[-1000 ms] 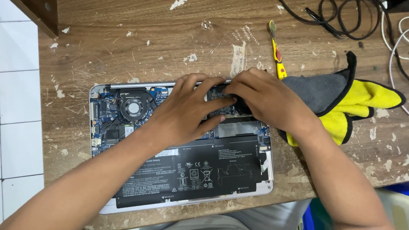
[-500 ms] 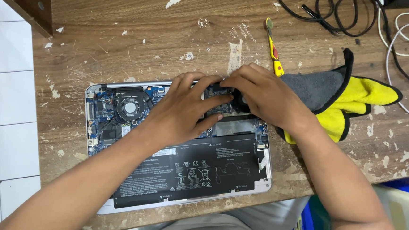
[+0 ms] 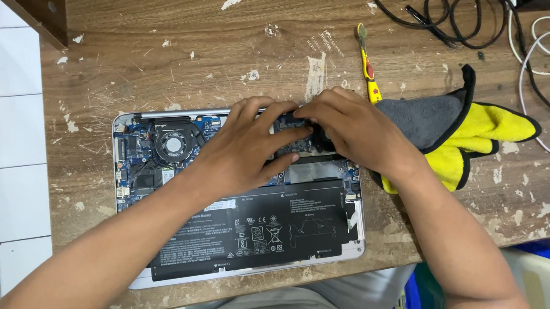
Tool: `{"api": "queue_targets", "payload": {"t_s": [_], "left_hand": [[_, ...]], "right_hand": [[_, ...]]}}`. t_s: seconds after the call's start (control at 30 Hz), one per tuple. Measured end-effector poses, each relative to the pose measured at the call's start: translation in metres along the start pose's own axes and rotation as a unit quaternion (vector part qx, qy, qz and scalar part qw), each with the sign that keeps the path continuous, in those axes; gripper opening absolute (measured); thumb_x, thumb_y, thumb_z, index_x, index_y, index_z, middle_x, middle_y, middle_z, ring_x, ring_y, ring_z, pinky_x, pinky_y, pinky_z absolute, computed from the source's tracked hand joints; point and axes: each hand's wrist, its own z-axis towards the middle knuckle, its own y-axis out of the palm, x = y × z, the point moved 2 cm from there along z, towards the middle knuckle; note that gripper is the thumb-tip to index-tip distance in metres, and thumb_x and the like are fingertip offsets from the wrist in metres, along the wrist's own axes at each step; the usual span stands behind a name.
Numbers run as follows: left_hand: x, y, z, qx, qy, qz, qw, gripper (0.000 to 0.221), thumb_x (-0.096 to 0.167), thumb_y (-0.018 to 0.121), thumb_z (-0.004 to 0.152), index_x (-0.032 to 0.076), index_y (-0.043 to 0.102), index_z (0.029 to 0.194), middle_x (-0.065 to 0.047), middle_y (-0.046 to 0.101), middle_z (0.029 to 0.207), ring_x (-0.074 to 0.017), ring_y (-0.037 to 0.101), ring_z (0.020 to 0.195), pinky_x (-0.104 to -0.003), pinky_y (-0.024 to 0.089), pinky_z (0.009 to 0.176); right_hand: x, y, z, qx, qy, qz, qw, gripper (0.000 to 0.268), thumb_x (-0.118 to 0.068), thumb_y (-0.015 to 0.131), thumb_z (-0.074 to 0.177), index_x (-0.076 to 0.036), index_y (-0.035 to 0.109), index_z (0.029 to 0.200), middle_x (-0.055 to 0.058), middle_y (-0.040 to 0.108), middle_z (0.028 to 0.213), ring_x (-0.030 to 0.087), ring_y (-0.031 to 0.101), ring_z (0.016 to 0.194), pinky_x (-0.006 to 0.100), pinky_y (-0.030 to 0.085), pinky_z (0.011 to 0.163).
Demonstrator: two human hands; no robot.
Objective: Disassembling a laptop by removing internal screws and components using a screwdriver and a cloth.
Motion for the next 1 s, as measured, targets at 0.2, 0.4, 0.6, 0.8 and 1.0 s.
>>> {"api": "queue_targets", "payload": {"t_s": [0.2,0.4,0.6,0.8,1.0], "left_hand": [[0.0,0.001,0.001,-0.013,-0.015,0.004,1.0,0.048,0.04,0.057,0.099,0.021,0.055,0.144,-0.009,0.039,0.152,-0.038,0.034,0.133,-0.056,0.033,0.106],[0.0,0.001,0.002,-0.03,-0.031,0.0,0.999,0.052,0.041,0.057,0.099,0.021,0.052,0.147,-0.009,0.038,0.153,-0.0385,0.032,0.134,-0.056,0.033,0.106],[0.0,0.001,-0.002,0.029,0.01,0.017,0.999,0.049,0.038,0.06,0.1,0.015,0.054,0.144,-0.012,0.043,0.148,-0.04,0.037,0.132,-0.056,0.037,0.103],[0.003,0.0,-0.005,0.092,0.046,0.029,0.994,0.047,0.034,0.063,0.101,0.012,0.057,0.142,-0.014,0.047,0.146,-0.042,0.043,0.131,-0.056,0.041,0.103],[0.006,-0.003,-0.005,0.107,0.055,0.043,0.992,0.049,0.034,0.064,0.102,0.009,0.057,0.143,-0.016,0.05,0.144,-0.0409,0.046,0.13,-0.055,0.042,0.103]], "right_hand": [[0.0,-0.001,0.001,0.011,0.003,0.006,1.0,0.03,0.004,0.051,0.102,-0.001,0.062,0.13,0.012,0.062,0.116,0.03,0.059,0.106,0.041,0.048,0.086],[-0.001,0.0,0.003,0.013,0.015,0.032,0.999,0.027,-0.002,0.051,0.106,0.001,0.061,0.13,0.013,0.065,0.111,0.029,0.062,0.104,0.04,0.05,0.086],[0.001,-0.008,0.001,0.005,0.056,0.051,0.997,0.026,-0.004,0.047,0.107,-0.003,0.058,0.13,0.013,0.064,0.113,0.029,0.061,0.105,0.041,0.047,0.089],[0.016,-0.021,-0.008,0.135,0.047,-0.025,0.989,0.021,0.013,0.061,0.101,0.008,0.062,0.121,0.017,0.065,0.104,0.028,0.064,0.095,0.036,0.055,0.087],[0.035,-0.025,-0.015,0.144,0.225,-0.101,0.958,0.025,-0.003,0.073,0.099,0.004,0.062,0.12,0.02,0.058,0.109,0.037,0.061,0.092,0.048,0.05,0.073]]}}
